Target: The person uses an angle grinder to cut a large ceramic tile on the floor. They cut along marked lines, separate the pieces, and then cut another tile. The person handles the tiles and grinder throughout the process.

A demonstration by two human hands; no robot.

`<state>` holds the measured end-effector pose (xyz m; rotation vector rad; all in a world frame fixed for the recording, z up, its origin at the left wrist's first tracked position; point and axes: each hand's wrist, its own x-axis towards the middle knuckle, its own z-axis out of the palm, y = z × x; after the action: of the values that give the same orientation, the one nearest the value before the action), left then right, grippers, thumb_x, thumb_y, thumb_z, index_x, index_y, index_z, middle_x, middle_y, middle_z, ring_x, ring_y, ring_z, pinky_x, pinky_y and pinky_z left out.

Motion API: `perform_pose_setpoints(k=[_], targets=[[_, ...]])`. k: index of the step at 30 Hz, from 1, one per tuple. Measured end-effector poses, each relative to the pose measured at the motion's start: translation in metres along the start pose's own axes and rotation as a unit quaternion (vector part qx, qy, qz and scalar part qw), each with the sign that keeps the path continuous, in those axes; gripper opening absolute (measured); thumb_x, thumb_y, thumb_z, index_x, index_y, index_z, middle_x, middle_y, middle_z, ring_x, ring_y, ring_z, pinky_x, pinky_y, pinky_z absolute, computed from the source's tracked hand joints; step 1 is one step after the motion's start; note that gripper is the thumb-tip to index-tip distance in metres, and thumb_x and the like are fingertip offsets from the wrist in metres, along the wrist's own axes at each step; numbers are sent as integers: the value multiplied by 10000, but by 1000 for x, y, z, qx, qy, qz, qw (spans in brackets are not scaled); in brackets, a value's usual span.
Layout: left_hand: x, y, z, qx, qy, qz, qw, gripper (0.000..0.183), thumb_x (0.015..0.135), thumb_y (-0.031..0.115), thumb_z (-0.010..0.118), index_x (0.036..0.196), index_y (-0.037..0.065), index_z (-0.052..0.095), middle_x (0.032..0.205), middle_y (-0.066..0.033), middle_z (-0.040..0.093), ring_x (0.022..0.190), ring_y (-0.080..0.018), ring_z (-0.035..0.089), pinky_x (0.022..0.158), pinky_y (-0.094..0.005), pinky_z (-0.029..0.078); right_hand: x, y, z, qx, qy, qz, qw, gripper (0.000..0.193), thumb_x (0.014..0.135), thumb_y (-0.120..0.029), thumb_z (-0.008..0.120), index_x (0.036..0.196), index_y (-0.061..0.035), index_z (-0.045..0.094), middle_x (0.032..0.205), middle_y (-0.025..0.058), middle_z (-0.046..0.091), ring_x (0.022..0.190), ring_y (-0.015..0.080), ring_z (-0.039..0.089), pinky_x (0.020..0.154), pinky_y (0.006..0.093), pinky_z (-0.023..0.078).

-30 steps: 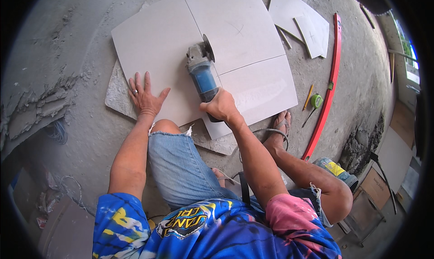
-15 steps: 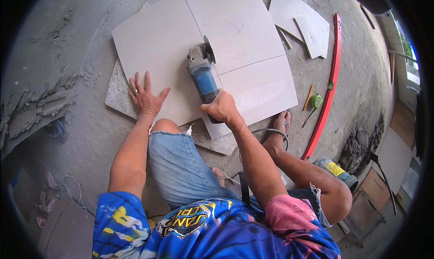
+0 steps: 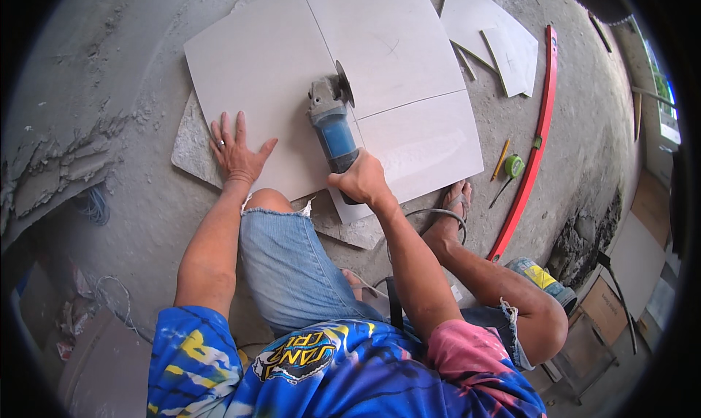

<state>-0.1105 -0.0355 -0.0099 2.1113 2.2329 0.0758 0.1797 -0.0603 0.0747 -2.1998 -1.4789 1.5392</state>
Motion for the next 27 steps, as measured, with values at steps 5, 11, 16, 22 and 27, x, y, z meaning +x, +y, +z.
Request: perform_pose_setpoints(k=[5, 11, 16, 22, 27], targets=[[-1, -1, 1, 3, 9, 3, 1000, 1066, 762, 815, 619, 1605, 246, 300, 1663, -122, 168, 1542, -399, 92, 1217, -614, 99, 0, -1, 1, -3, 2, -1, 1000, 632, 639, -332, 794, 1041, 126, 628, 979, 323, 704, 956, 431, 710, 875, 447, 561], [-1, 1, 0, 10, 18, 3, 1000, 1051, 772, 803, 619, 1609, 254, 297, 1667, -110, 182, 1540, -397, 114, 1204, -623, 141, 1, -2, -2, 1, -4, -1, 1000, 634, 642, -330, 790, 1042, 134, 623, 971, 329, 702, 956, 434, 709, 876, 446, 559], [-1, 0, 1, 10, 21, 4, 1000, 1051, 772, 804, 618, 1609, 256, 297, 1667, -108, 185, 1539, -397, 120, 1205, -620, 142, 2, -1, 0, -4, 0, -1, 1000, 645, 638, -331, 793, 1043, 139, 619, 968, 332, 700, 953, 436, 708, 871, 444, 558], [-1, 0, 2, 14, 25, 5, 1000, 1048, 771, 798, 625, 1608, 259, 301, 1667, -109, 190, 1539, -394, 126, 1206, -616, 144, -1, 2, 0, 3, 2, -11, 1000, 641, 633, -333, 801, 1033, 134, 620, 957, 333, 700, 939, 438, 708, 858, 449, 559], [-1, 1, 1, 13, 12, -3, 1000, 1047, 772, 792, 629, 1609, 258, 298, 1668, -108, 182, 1544, -391, 111, 1210, -618, 136, -6, 5, 2, -2, 9, -15, 1000, 635, 629, -332, 808, 1022, 130, 620, 946, 333, 698, 933, 438, 709, 856, 451, 559]])
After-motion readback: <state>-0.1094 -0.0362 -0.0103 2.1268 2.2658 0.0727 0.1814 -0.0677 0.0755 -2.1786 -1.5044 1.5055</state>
